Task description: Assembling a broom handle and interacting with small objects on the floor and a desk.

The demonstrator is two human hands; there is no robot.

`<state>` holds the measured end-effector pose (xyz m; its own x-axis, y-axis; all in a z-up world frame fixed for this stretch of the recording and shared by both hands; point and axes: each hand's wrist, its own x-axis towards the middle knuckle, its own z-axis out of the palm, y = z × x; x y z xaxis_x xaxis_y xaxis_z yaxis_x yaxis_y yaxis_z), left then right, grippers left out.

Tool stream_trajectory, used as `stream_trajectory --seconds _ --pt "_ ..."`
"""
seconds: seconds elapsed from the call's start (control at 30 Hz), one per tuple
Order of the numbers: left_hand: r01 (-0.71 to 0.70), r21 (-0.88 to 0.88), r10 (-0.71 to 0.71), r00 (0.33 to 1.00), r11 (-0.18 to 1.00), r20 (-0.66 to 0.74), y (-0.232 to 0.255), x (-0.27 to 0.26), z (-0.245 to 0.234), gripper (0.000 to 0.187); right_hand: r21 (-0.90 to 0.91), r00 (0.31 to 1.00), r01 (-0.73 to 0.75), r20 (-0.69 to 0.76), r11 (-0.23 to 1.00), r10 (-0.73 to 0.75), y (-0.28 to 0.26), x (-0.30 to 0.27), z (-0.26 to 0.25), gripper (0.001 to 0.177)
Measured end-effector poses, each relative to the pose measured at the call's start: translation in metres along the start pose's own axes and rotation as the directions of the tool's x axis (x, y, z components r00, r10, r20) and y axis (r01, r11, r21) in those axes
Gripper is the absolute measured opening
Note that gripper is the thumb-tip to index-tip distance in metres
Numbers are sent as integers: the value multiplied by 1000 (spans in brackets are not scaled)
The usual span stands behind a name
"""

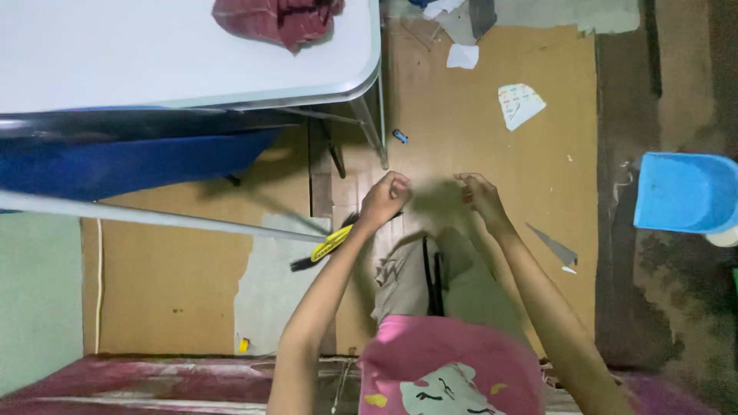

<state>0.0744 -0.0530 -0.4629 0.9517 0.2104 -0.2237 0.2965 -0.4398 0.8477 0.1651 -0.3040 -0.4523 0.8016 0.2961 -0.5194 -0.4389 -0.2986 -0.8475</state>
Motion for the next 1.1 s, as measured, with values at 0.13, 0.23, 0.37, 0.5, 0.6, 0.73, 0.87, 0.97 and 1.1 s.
stream_trajectory --seconds 0.13,0.23,0.37,0.5,0.6,0.73,0.87,0.97,1.1 --pt "52 -20 -52 998 998 25 -78 24 30 34 -70 997 -57 46 996 60 106 92 10 41" --pt "91 2 -91 995 996 42 -144 40 65 35 -10 993 -54 106 998 55 188 151 20 36" --pt "35 -25 -36 999 999 -27 -235 75 120 31 36 986 70 147 997 -74 239 206 34 33" --pt "-31 3 31 999 1000 23 -302 113 171 29 22 995 58 80 998 -60 304 263 25 33" --pt "-270 -134 281 957 954 70 -364 126 210 21 173 950 241 159 955 -269 397 292 8 27" --pt "-144 -166 140 989 976 -38 -324 180 199 20 31 953 300 47 954 -301 324 305 -10 28" --pt "-27 3 27 998 1000 55 -323 181 204 23 60 985 111 122 992 -118 353 332 -9 19" --pt "-40 3 40 999 999 5 -315 220 202 25 53 858 492 141 869 -494 342 373 6 22" --pt "-61 22 63 984 998 -166 -344 268 233 33 -465 856 438 -47 769 -515 338 399 38 34"
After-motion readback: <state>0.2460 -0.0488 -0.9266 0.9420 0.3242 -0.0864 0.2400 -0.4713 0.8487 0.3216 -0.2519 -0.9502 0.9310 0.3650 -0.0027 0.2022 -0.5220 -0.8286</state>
